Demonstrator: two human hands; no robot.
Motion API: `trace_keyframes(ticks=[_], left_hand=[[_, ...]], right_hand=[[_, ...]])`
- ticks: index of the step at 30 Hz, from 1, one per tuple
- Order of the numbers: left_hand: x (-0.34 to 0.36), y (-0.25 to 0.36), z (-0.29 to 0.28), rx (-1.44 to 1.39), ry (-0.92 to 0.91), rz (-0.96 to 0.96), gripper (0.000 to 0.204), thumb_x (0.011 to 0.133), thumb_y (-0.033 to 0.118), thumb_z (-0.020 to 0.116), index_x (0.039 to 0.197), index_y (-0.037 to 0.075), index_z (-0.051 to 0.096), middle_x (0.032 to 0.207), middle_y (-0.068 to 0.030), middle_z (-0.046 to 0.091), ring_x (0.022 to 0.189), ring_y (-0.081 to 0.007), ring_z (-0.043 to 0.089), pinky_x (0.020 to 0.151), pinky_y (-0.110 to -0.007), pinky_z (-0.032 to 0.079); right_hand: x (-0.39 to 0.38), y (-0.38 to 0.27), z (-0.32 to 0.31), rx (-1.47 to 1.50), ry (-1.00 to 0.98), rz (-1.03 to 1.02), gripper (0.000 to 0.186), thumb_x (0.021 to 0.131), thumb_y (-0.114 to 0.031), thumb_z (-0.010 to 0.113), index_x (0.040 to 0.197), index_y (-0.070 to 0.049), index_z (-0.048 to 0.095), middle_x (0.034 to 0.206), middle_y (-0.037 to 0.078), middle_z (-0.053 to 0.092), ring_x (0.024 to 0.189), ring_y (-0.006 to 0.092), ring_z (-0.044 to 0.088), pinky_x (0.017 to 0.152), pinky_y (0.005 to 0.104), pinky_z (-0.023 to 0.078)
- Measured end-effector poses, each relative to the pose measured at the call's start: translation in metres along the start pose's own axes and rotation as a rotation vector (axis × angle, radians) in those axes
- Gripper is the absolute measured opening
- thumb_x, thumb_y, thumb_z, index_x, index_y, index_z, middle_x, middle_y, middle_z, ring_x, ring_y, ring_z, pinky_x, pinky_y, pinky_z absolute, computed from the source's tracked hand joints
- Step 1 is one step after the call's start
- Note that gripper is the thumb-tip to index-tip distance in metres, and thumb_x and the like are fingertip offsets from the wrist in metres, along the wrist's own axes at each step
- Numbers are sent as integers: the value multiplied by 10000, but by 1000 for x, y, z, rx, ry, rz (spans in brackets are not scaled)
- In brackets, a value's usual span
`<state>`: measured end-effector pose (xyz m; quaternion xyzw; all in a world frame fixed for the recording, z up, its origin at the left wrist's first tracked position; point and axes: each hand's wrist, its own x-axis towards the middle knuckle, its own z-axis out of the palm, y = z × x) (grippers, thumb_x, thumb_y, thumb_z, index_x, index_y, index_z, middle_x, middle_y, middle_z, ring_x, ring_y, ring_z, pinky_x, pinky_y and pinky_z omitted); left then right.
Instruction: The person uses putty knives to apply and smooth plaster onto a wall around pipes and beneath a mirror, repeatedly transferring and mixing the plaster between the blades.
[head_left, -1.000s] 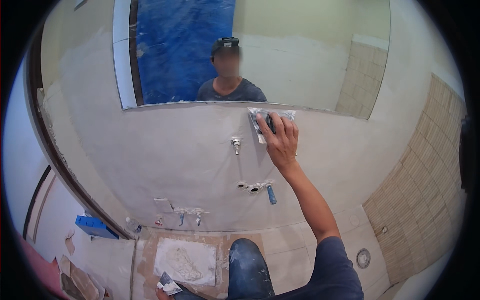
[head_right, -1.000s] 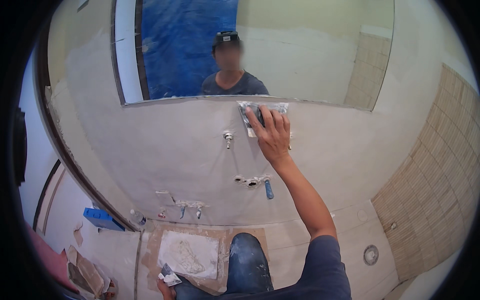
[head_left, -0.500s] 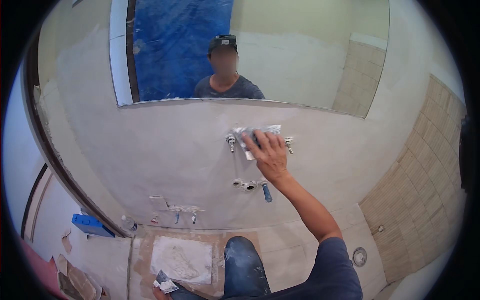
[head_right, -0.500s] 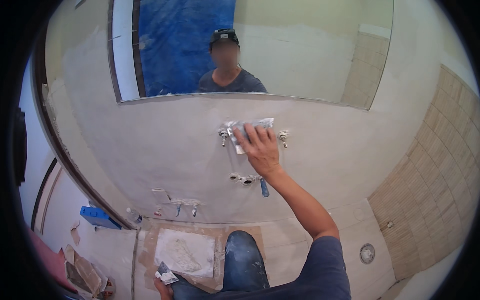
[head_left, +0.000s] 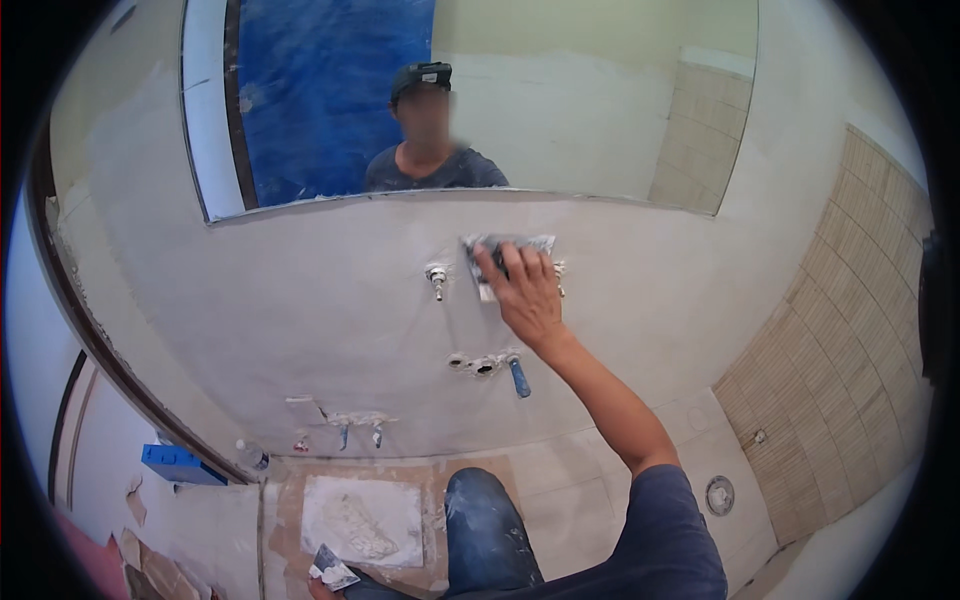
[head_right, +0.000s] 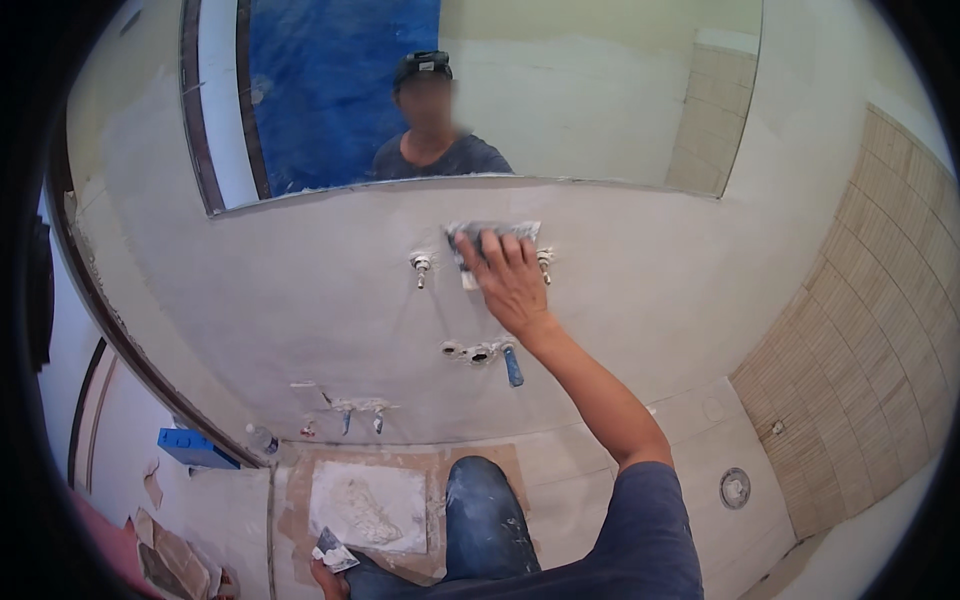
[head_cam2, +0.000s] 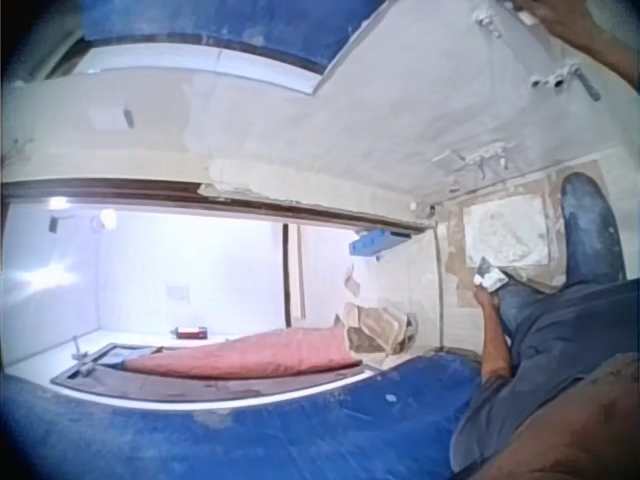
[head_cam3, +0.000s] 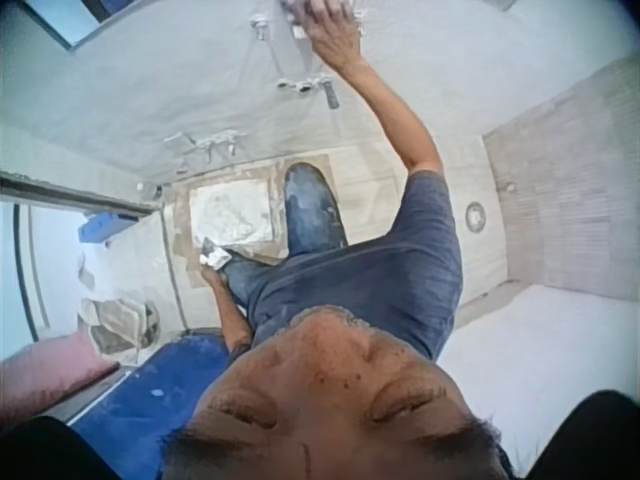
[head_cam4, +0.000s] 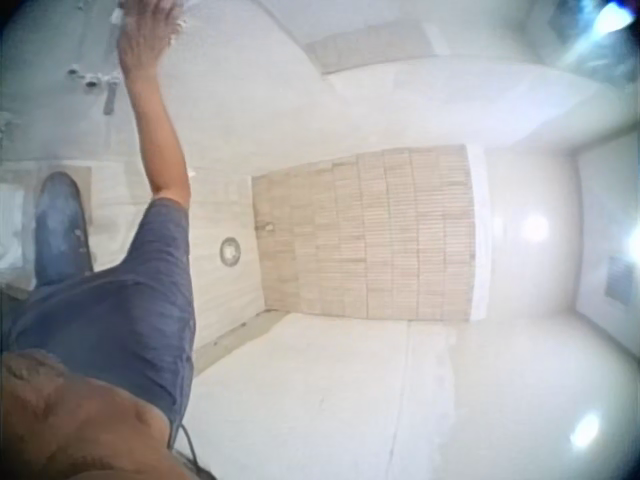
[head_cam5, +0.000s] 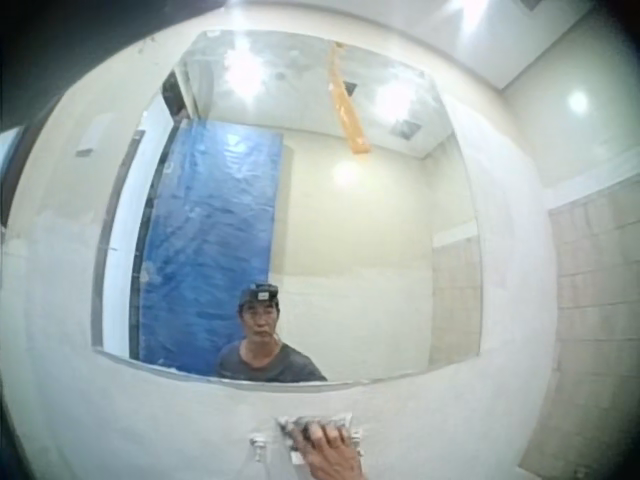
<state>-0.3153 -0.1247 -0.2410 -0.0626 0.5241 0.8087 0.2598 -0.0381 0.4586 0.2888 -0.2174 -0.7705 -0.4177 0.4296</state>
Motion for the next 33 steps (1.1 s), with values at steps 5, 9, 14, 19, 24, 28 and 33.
trace_keyframes(ticks=[5, 9, 14, 19, 24, 28, 33], left_hand=[[-2, 2, 2, -3, 17, 8, 268, 1036, 269, 529, 1221, 91, 607, 1076, -81, 699, 945, -273, 737, 773, -449, 642], [-1, 2, 1, 6, 30, 8, 269, 1031, 266, 543, 1223, 87, 604, 1085, -85, 690, 956, -270, 732, 785, -447, 637], [-3, 2, 3, -46, 44, 67, 273, 1032, 252, 525, 1233, 83, 600, 1101, -90, 686, 971, -272, 729, 802, -448, 632], [-2, 1, 2, 15, -2, -4, 285, 1039, 255, 506, 1249, 81, 590, 1106, -84, 682, 980, -274, 726, 818, -448, 632], [4, -4, -7, -32, 39, 25, 270, 1043, 248, 503, 1236, 82, 591, 1104, -88, 688, 984, -276, 730, 822, -449, 635], [7, -5, -8, -31, 0, 51, 255, 1043, 236, 501, 1230, 85, 587, 1117, -93, 691, 994, -283, 732, 827, -453, 636], [3, -2, -4, -32, 35, 12, 262, 1037, 235, 498, 1232, 87, 591, 1119, -92, 693, 979, -278, 735, 809, -451, 640]], right_hand=[[6, 10, -24, 94, 20, 33, 592, 907, -94, 627, 1479, -248, 620, 1320, 55, 584, 1199, 269, 543, 1063, 454, 411], [33, 26, -15, -4, 81, 66, 615, 909, -98, 628, 1503, -255, 605, 1355, 81, 562, 1214, 283, 523, 1064, 458, 409], [31, 5, 4, 42, 73, 72, 653, 911, -77, 596, 1541, -240, 549, 1339, 104, 501, 1203, 293, 481, 1041, 448, 415], [-4, -19, -16, 123, -144, -109, 622, 908, -52, 583, 1500, -245, 601, 1331, 83, 547, 1180, 274, 517, 1045, 439, 408], [-4, 20, -32, 48, 18, 50, 652, 913, -81, 607, 1540, -258, 564, 1323, 75, 566, 1191, 271, 533, 1050, 436, 413], [13, 57, -24, -39, 74, 49, 666, 908, -70, 611, 1537, -282, 567, 1331, 76, 554, 1200, 275, 523, 1050, 439, 411], [19, 66, -17, -53, -31, 57, 753, 869, -32, 618, 1567, -300, 525, 1402, 104, 489, 1250, 305, 469, 1110, 462, 372]])
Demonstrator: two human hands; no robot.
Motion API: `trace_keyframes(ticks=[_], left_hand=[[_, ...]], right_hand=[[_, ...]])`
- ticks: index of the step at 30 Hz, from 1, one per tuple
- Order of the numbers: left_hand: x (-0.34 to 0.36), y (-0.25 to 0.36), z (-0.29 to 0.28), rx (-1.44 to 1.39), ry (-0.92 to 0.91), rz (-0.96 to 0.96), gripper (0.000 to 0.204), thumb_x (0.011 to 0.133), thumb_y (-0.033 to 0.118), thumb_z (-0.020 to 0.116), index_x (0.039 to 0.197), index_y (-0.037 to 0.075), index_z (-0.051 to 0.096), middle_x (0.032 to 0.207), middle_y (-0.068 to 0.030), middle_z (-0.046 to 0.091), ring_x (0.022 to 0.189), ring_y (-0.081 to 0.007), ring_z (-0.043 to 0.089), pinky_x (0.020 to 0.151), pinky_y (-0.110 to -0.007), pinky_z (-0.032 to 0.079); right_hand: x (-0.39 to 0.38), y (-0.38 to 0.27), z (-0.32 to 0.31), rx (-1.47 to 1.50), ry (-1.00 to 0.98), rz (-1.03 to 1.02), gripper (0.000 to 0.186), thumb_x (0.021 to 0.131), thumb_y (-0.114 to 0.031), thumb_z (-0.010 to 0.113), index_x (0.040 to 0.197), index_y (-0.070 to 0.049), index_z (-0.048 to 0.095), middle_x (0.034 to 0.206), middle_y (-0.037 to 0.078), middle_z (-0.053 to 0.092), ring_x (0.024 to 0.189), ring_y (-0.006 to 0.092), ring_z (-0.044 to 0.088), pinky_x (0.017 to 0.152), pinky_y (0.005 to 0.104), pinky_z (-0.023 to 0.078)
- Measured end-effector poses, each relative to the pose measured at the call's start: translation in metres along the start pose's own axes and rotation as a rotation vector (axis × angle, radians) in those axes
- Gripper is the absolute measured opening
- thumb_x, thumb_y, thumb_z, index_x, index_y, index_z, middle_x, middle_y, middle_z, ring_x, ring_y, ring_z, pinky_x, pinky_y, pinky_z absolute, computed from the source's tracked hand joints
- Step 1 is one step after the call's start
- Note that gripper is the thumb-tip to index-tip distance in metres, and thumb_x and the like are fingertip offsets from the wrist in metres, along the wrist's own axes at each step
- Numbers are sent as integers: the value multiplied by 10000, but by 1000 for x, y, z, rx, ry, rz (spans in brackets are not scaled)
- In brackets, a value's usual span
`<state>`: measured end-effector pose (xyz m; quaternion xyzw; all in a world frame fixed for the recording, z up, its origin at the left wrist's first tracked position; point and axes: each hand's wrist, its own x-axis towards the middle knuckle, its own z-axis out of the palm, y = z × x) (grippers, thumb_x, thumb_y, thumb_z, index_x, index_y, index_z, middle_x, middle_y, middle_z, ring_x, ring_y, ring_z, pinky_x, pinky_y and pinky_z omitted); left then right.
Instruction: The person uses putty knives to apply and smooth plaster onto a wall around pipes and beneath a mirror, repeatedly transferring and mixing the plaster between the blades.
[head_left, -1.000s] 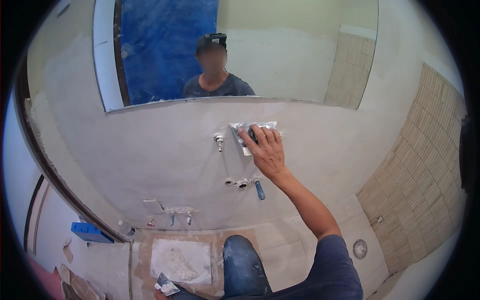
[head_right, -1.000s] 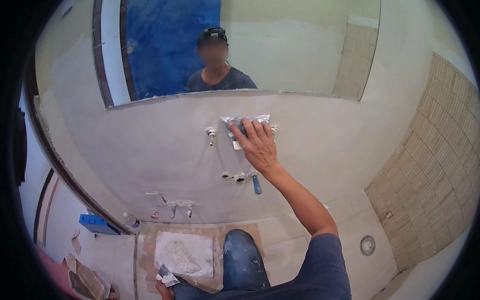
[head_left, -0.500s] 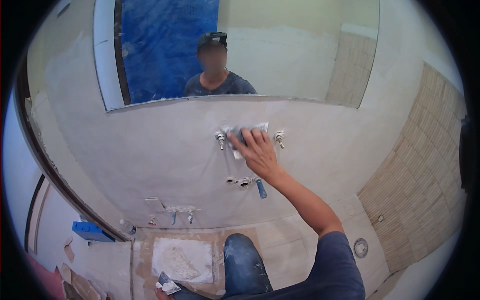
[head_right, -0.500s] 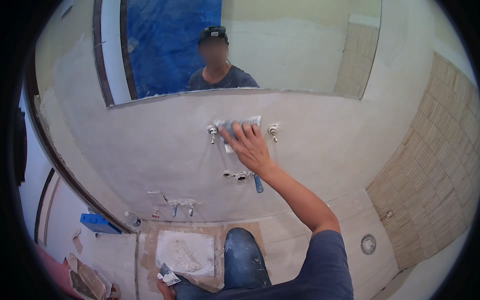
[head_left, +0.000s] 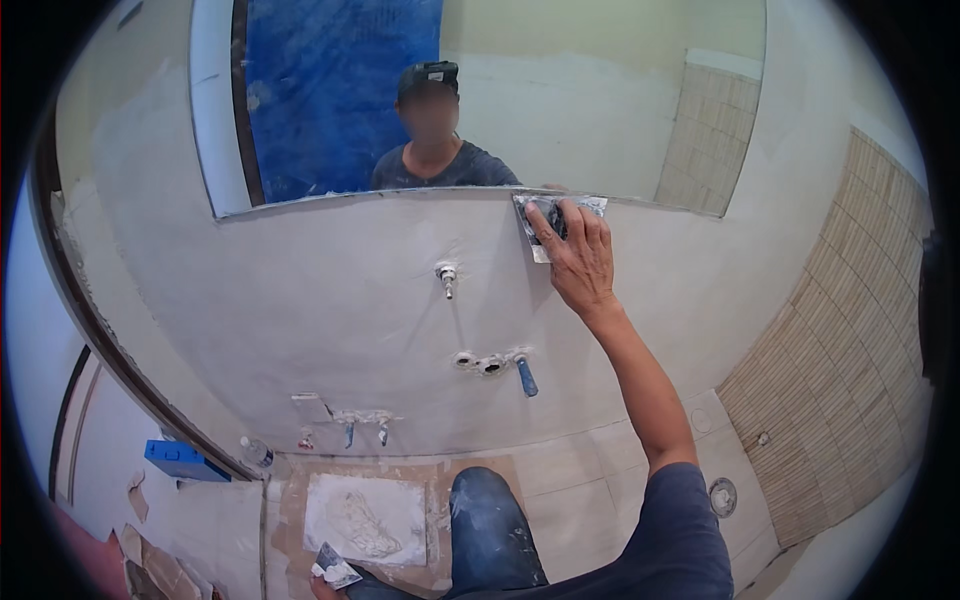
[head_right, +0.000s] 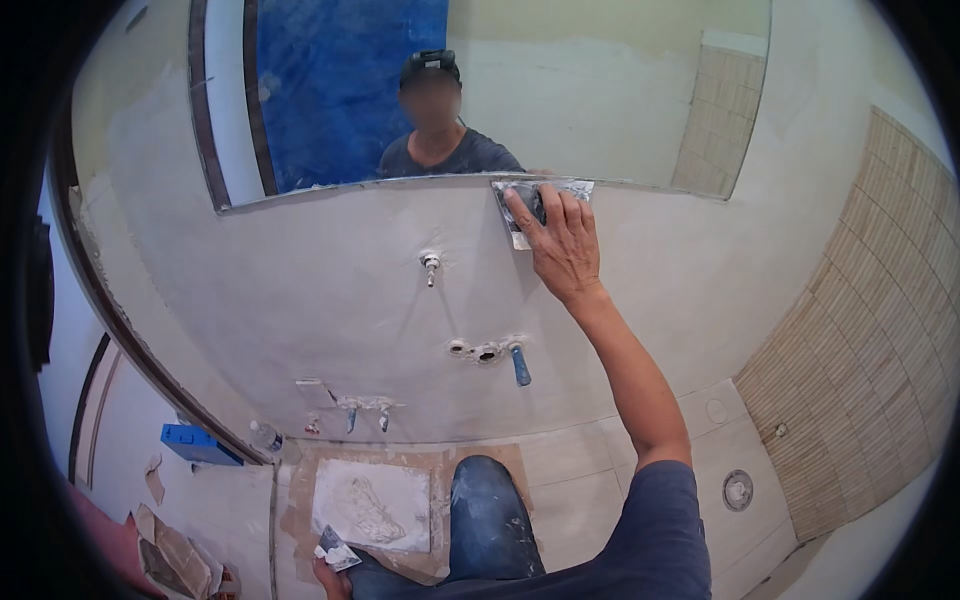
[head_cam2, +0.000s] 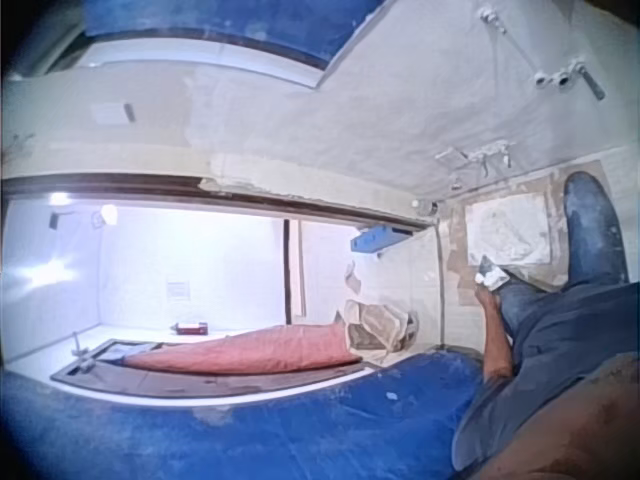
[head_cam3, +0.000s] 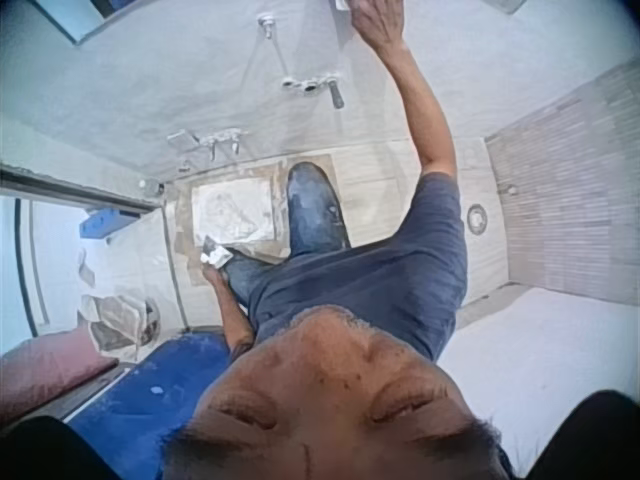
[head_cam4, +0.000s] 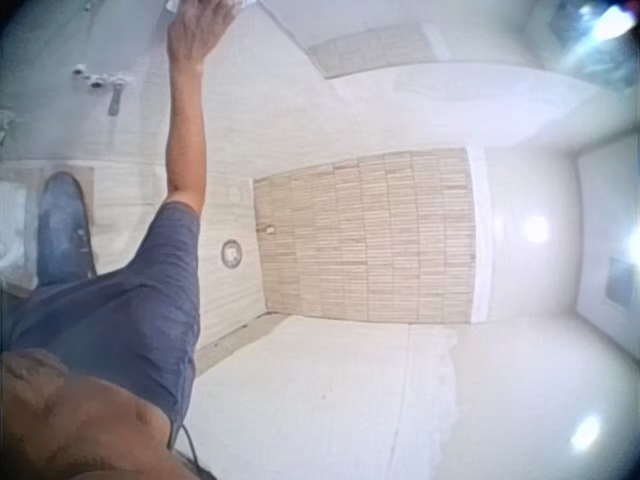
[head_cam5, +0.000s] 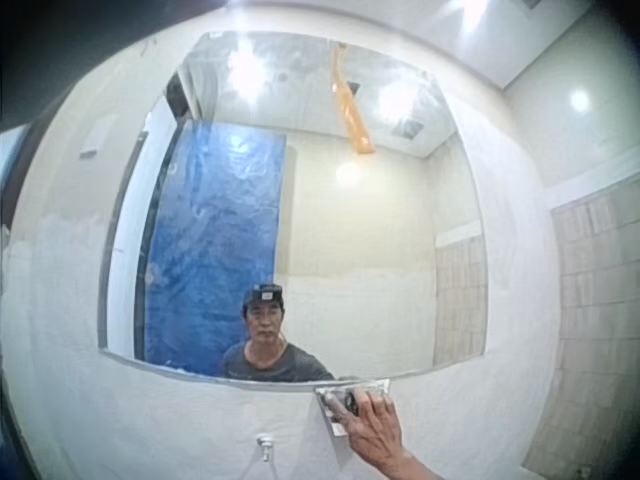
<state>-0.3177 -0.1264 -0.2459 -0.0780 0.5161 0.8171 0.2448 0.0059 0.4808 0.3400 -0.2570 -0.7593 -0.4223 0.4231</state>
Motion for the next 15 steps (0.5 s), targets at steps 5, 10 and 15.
trace_keyframes(ticks=[5, 10, 15], left_hand=[[-5, 3, 2, -6, -32, -50, 266, 1033, 235, 501, 1233, 84, 591, 1123, -87, 693, 964, -266, 735, 788, -442, 640], [-8, 4, 6, -4, -37, 12, 266, 1035, 261, 523, 1228, 94, 596, 1104, -74, 692, 973, -250, 731, 787, -424, 632], [-8, 3, 3, -1, -42, 17, 262, 1035, 262, 532, 1222, 89, 596, 1081, -72, 687, 962, -250, 731, 789, -425, 634]], right_hand=[[-7, -13, 2, 91, -54, 49, 776, 847, -62, 647, 1583, -261, 500, 1436, 125, 452, 1291, 338, 431, 1145, 508, 341], [-30, -36, -18, 77, -158, 21, 730, 853, -70, 652, 1557, -216, 528, 1425, 124, 479, 1283, 330, 452, 1128, 533, 352], [-28, -21, -32, 58, -102, 37, 659, 884, -41, 621, 1518, -217, 578, 1371, 91, 560, 1226, 288, 523, 1071, 518, 401]])
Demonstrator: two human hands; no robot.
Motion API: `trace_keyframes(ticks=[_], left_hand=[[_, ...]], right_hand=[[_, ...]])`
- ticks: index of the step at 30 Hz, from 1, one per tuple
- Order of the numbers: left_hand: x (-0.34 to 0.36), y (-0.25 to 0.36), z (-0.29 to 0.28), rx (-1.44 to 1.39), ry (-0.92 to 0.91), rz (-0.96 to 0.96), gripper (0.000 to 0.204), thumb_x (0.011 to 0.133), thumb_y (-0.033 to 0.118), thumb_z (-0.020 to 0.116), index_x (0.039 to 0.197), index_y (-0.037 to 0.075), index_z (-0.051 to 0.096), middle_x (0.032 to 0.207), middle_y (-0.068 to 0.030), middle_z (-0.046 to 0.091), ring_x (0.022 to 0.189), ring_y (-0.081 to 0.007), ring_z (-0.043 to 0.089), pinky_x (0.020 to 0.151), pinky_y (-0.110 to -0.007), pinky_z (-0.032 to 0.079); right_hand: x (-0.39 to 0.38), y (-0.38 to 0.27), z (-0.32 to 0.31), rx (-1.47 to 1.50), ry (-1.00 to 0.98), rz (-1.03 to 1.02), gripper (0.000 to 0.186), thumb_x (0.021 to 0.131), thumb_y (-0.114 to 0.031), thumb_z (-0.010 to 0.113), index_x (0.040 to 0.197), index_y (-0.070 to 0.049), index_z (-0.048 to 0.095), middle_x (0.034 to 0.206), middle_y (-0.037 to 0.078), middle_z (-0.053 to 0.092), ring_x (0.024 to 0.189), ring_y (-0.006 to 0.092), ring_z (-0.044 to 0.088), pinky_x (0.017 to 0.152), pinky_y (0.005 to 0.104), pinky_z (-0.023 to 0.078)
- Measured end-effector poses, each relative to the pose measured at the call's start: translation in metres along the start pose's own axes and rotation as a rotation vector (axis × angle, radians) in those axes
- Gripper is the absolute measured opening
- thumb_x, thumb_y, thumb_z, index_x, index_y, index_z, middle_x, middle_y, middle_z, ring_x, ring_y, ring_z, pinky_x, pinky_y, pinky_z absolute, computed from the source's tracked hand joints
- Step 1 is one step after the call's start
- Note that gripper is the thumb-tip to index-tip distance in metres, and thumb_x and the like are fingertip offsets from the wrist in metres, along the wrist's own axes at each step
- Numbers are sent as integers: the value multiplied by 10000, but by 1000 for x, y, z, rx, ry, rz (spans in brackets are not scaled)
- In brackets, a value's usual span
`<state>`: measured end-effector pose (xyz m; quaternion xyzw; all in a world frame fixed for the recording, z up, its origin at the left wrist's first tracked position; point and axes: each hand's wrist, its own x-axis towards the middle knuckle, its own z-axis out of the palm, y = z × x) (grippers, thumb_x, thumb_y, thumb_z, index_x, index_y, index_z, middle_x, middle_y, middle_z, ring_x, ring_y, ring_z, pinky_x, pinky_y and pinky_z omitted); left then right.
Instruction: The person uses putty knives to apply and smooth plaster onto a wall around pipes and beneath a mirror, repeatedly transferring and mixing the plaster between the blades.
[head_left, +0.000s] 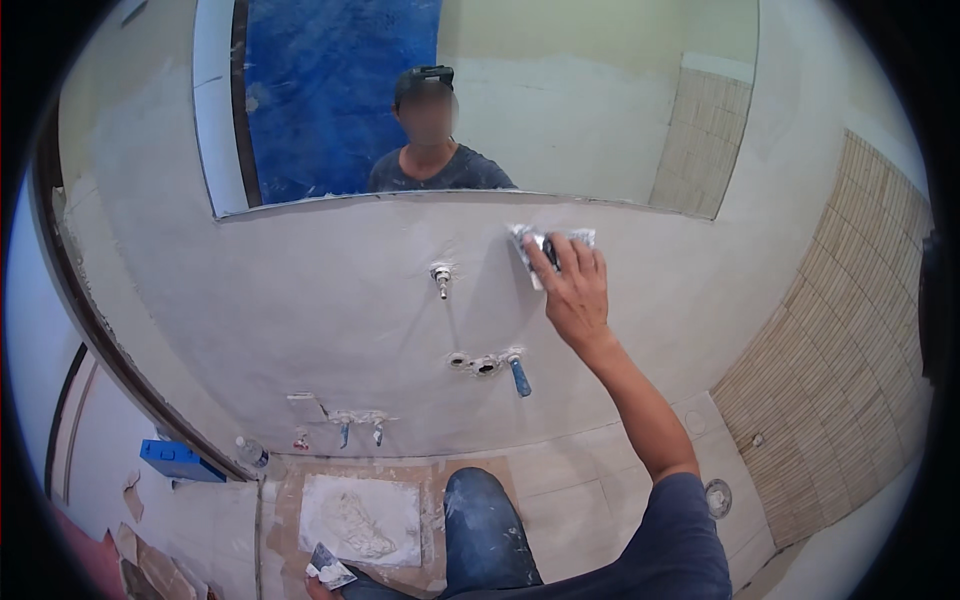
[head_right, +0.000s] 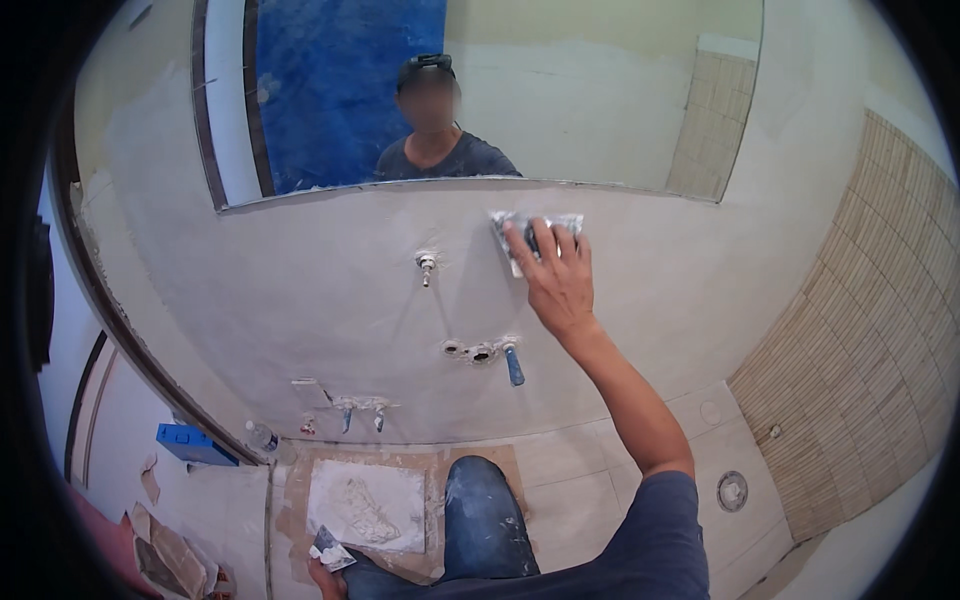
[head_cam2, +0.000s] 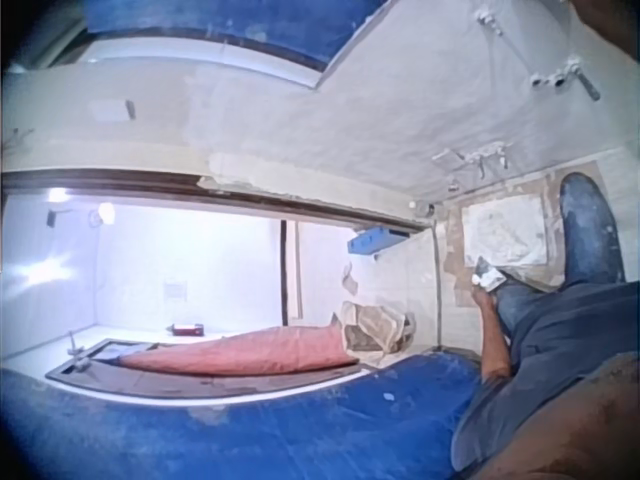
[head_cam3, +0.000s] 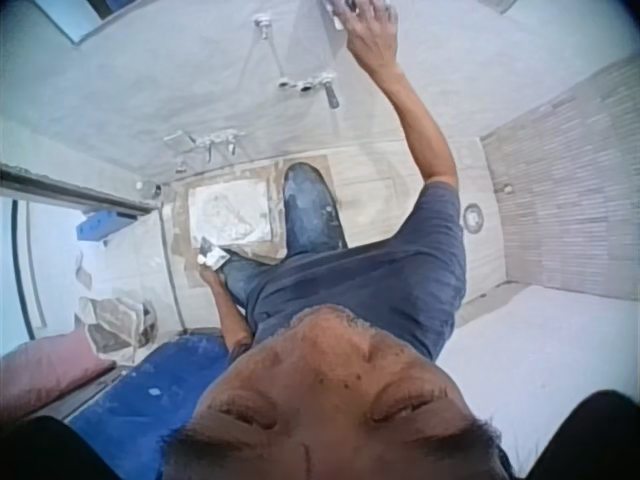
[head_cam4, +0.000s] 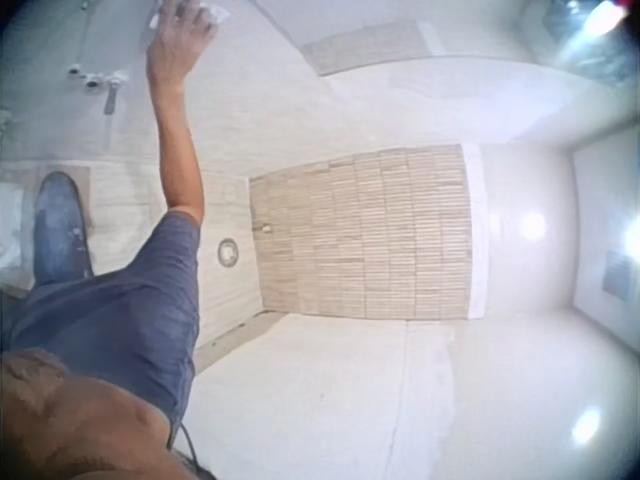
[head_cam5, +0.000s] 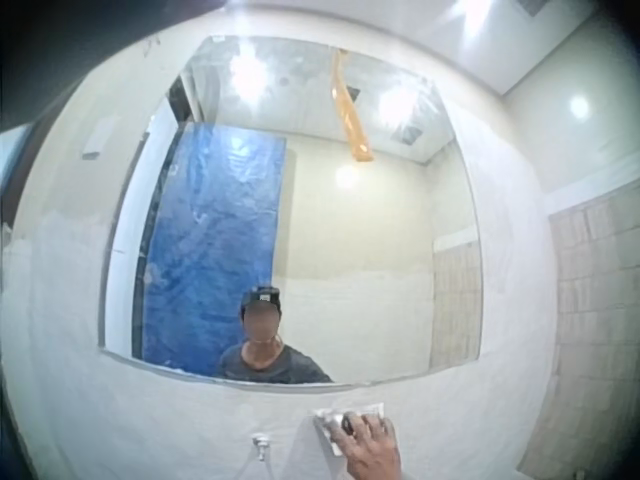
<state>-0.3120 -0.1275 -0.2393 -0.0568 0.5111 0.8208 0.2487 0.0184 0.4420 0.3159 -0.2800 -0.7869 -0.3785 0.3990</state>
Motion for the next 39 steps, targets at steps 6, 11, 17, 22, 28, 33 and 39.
trace_keyframes(ticks=[6, 11, 17, 22, 28, 33, 39], left_hand=[[6, 1, -6, 12, -7, 7, 253, 1036, 265, 539, 1207, 87, 595, 1062, -74, 687, 938, -254, 732, 778, -427, 635], [5, -4, -11, 5, -18, -1, 246, 1035, 266, 541, 1191, 83, 594, 1056, -79, 686, 934, -260, 732, 780, -432, 635], [8, -5, -11, 19, 16, 7, 248, 1035, 264, 538, 1196, 82, 589, 1064, -82, 682, 940, -264, 730, 783, -433, 634], [10, -3, -10, 30, -10, -27, 255, 1037, 261, 523, 1222, 94, 575, 1105, -89, 671, 981, -271, 720, 790, -445, 631], [3, -3, -6, 23, 47, 13, 274, 1043, 259, 527, 1229, 76, 611, 1098, -90, 700, 961, -261, 737, 780, -419, 631], [-20, 14, 51, 28, -80, -65, 352, 996, 199, 539, 1299, 51, 642, 1118, -108, 720, 1003, -259, 749, 848, -411, 632], [-60, 71, 196, -32, -219, -19, 491, 1095, 239, 471, 1530, 12, 450, 1426, -149, 573, 1263, -278, 629, 1041, -447, 547]], right_hand=[[25, 13, 26, -94, 158, -2, 690, 880, -48, 611, 1546, -219, 553, 1411, 129, 536, 1243, 317, 512, 1096, 503, 399], [1, -15, 21, 110, -15, -53, 658, 886, -63, 612, 1522, -223, 569, 1424, 132, 514, 1236, 322, 491, 1096, 493, 389], [16, -11, 5, 101, 72, -55, 649, 882, -31, 608, 1500, -228, 590, 1341, 118, 582, 1211, 302, 538, 1080, 475, 402], [36, -24, 32, 51, 175, -25, 647, 892, -36, 598, 1513, -214, 585, 1402, 122, 565, 1229, 325, 528, 1094, 488, 400], [-2, -64, 18, 173, -17, -151, 587, 894, -55, 631, 1465, -194, 627, 1353, 113, 591, 1181, 300, 546, 1059, 475, 412], [-31, -92, -27, 406, 27, -16, 609, 879, -21, 648, 1474, -147, 617, 1343, 135, 610, 1175, 297, 574, 1031, 454, 431], [-118, -219, -56, 1706, -155, 363, 413, 1070, -91, 518, 1473, -24, 573, 1394, 211, 602, 1267, 339, 592, 1098, 427, 445]])
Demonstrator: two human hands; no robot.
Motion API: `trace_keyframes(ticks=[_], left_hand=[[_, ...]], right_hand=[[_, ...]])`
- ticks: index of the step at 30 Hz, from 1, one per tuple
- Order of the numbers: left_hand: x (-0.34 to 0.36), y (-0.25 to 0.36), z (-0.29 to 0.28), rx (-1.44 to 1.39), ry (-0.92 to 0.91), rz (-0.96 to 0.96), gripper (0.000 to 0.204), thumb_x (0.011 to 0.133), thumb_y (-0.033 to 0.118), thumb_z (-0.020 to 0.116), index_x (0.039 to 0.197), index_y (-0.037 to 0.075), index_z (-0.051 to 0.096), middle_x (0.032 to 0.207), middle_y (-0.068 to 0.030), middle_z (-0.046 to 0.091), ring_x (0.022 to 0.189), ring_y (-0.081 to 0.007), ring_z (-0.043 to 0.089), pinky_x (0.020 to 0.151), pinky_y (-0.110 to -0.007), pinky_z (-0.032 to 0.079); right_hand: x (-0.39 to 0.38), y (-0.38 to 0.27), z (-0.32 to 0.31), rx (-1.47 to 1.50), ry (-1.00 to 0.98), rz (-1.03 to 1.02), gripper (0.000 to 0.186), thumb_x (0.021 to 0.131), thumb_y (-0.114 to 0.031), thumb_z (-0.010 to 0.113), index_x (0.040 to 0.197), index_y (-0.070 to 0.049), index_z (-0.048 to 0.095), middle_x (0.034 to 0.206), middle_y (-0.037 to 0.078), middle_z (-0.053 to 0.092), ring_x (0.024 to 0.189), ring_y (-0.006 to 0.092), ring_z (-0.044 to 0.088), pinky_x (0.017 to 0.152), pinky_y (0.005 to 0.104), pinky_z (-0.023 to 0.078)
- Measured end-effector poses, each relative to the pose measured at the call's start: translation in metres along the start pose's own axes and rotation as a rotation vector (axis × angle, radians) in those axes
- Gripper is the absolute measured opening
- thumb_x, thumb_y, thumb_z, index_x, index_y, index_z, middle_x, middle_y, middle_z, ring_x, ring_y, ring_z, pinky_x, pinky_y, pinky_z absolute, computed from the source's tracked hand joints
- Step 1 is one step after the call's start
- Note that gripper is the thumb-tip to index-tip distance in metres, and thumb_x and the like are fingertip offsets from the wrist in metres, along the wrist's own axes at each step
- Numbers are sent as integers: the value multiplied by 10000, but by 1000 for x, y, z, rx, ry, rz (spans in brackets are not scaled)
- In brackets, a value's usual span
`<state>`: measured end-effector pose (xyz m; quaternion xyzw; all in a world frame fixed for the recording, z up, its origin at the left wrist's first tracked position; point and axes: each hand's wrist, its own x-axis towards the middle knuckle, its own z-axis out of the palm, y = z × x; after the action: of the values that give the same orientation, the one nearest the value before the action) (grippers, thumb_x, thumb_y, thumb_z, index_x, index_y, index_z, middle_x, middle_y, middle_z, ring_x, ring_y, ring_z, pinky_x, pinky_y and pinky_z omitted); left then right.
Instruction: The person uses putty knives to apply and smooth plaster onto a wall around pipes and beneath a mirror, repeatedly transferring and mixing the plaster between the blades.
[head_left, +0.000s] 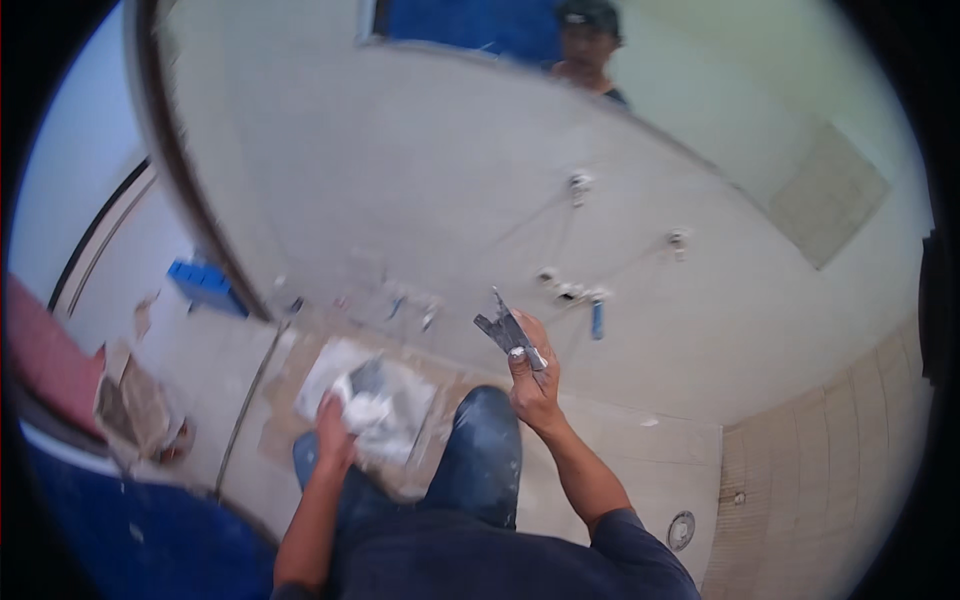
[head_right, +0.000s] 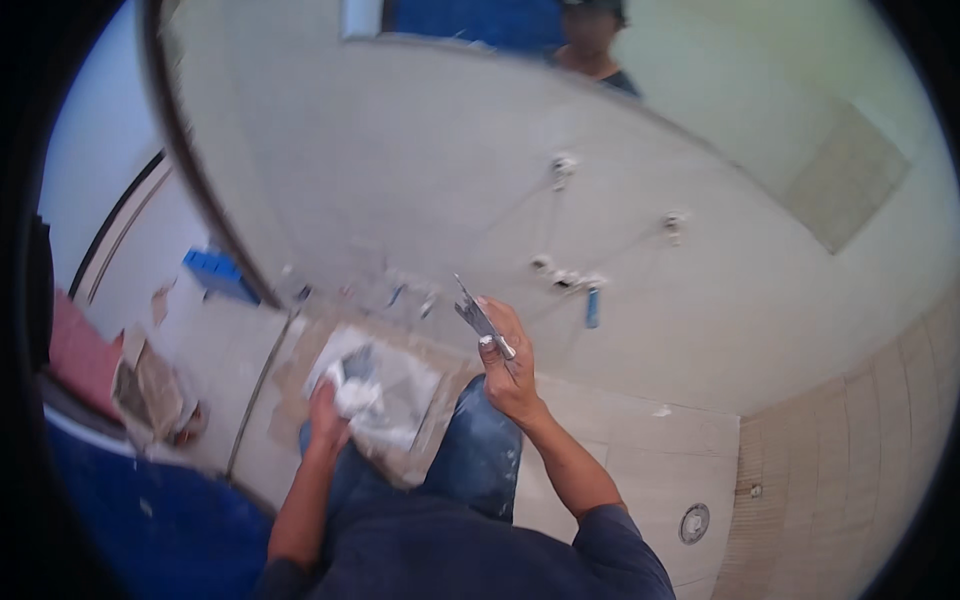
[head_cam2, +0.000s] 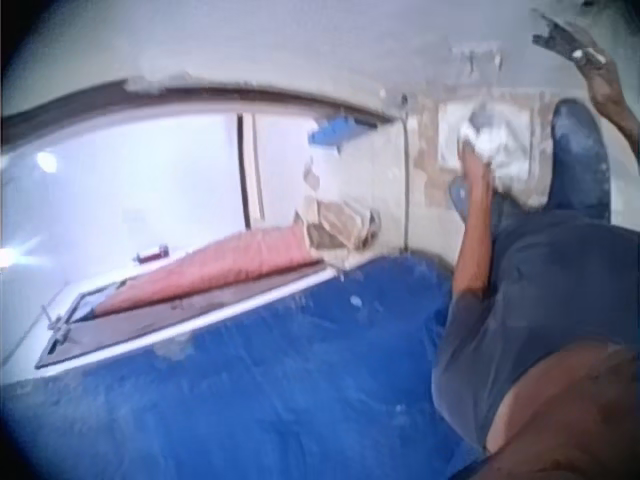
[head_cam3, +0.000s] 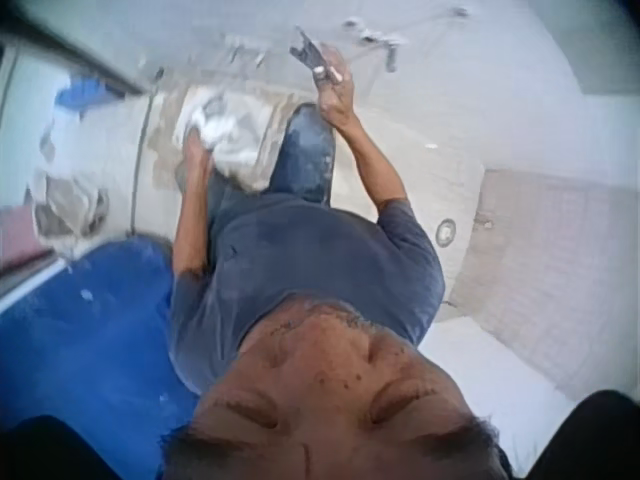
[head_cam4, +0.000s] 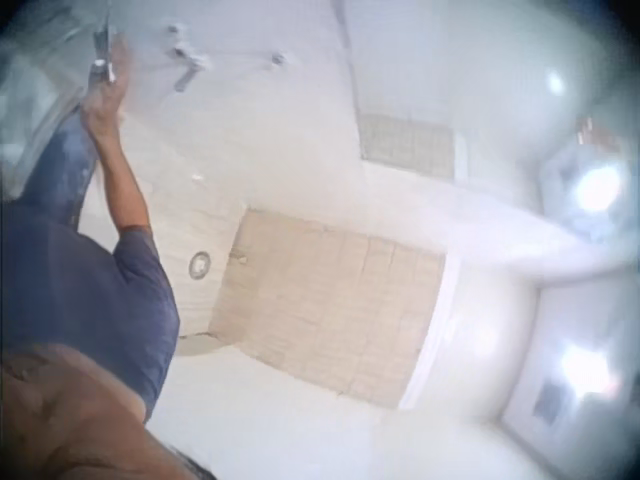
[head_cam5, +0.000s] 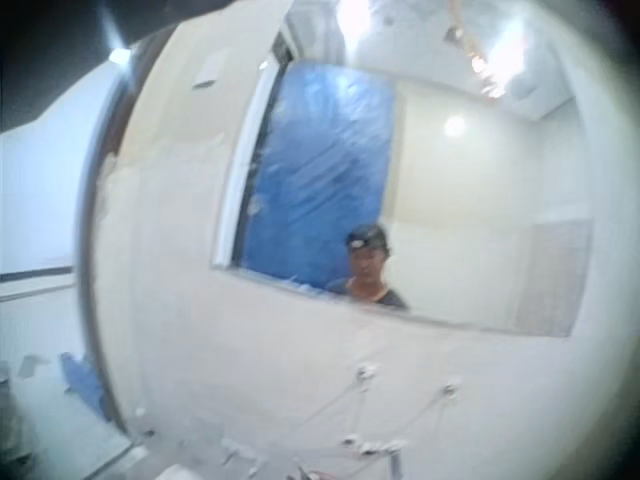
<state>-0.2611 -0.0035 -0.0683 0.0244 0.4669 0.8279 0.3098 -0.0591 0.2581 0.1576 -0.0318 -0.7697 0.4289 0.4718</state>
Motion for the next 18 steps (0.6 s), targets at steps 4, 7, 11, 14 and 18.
trace_keyframes(ticks=[4, 7, 11, 14, 18], left_hand=[[-30, 45, 107, -203, -39, 98, 392, 1098, 232, 468, 1444, 52, 501, 1285, -89, 630, 1107, -233, 697, 905, -434, 593], [-52, 77, 150, -241, 68, 11, 281, 1093, 207, 447, 1304, 71, 573, 1180, -79, 682, 1015, -223, 730, 796, -416, 633], [-70, 98, 157, -241, 66, 33, 253, 1085, 199, 415, 1228, 81, 588, 1106, -86, 698, 930, -213, 747, 705, -357, 628], [-68, 110, 136, -108, 90, -10, 252, 1078, 197, 432, 1226, 74, 594, 1062, -92, 706, 846, -212, 754, 601, -341, 624], [-48, 124, 109, 77, -4, -105, 231, 1061, 194, 474, 1202, 62, 600, 974, -88, 718, 707, -203, 732, 500, -365, 592]], right_hand=[[-49, -4, 62, 150, 7, 89, 406, 1099, -155, 491, 1453, 36, 554, 1416, 248, 591, 1281, 377, 589, 1107, 455, 445], [-63, -5, 84, 106, -52, -131, 485, 962, -16, 624, 1444, -60, 592, 1419, 238, 589, 1261, 397, 592, 1080, 467, 469], [-66, 15, 75, -78, -270, -201, 689, 775, 101, 702, 1414, -147, 640, 1391, 197, 606, 1251, 405, 596, 1062, 465, 497], [-56, 31, 42, -252, -452, -128, 719, 739, 126, 669, 1400, -155, 671, 1368, 158, 618, 1257, 394, 598, 1059, 480, 508], [-18, 22, -3, -348, -783, -209, 779, 666, 112, 662, 1384, -185, 695, 1376, 96, 640, 1247, 352, 605, 1031, 468, 517]])
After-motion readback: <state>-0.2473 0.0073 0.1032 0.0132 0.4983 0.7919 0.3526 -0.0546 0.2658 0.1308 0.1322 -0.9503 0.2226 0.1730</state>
